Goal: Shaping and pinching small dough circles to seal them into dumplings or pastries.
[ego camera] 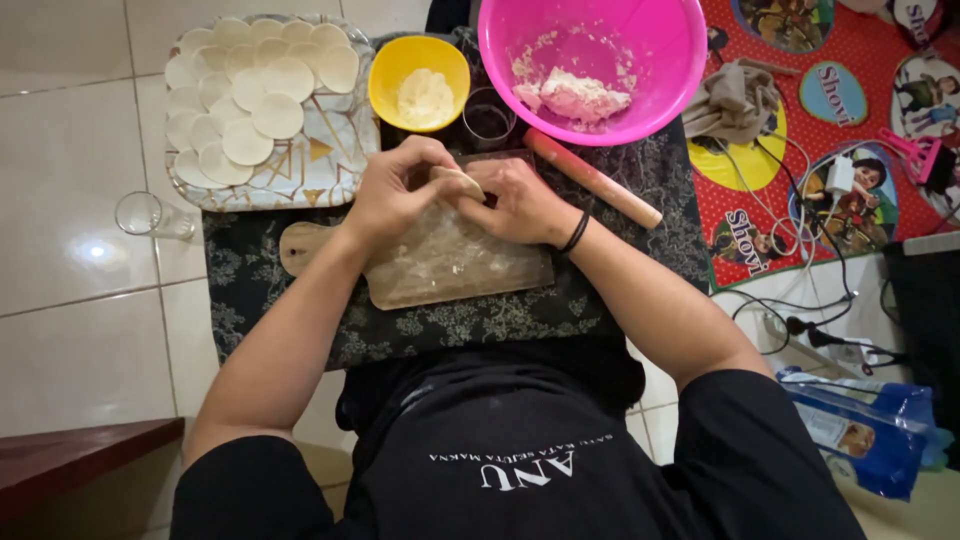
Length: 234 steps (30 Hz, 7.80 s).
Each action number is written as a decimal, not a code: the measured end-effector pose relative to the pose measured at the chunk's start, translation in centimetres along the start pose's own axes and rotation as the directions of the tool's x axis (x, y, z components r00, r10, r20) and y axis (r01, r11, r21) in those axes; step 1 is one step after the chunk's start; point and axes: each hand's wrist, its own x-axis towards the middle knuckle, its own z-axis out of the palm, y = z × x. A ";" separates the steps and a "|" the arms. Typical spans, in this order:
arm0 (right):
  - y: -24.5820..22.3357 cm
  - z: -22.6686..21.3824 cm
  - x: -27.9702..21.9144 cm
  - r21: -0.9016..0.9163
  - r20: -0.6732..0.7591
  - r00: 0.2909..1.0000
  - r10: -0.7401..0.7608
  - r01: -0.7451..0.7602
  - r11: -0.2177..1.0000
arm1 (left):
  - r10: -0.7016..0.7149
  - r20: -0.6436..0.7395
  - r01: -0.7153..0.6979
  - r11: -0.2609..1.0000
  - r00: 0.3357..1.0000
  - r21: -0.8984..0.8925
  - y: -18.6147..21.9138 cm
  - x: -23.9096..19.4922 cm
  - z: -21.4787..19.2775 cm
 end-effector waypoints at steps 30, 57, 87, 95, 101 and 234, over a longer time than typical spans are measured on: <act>1.6 0.4 -0.4 0.004 -0.039 0.999 -0.023 0.023 1.000 | 0.037 -0.051 -0.041 0.996 0.998 -0.081 -1.8 0.2 0.1; 1.4 0.4 -0.8 0.076 -0.097 0.994 -0.050 0.058 0.995 | 0.035 0.017 -0.037 0.993 0.999 0.113 -0.8 0.1 -0.4; 1.8 0.0 -1.1 -0.052 -0.044 0.998 -0.046 0.044 0.998 | -0.091 0.106 0.085 0.995 0.990 0.058 -1.9 0.5 -2.0; 3.6 0.5 -1.9 0.032 -0.162 0.987 0.012 -0.007 0.999 | -0.166 0.023 0.165 0.986 0.986 0.040 1.6 0.7 -0.4; 2.4 0.1 -1.6 0.117 -0.137 0.972 0.192 -0.177 0.977 | -0.048 -0.007 0.048 0.990 0.999 0.136 1.4 0.2 -0.6; 0.3 0.0 0.7 0.115 -0.003 1.000 0.030 -0.029 0.993 | -0.042 -0.012 0.041 0.999 0.999 -0.018 1.6 0.5 0.0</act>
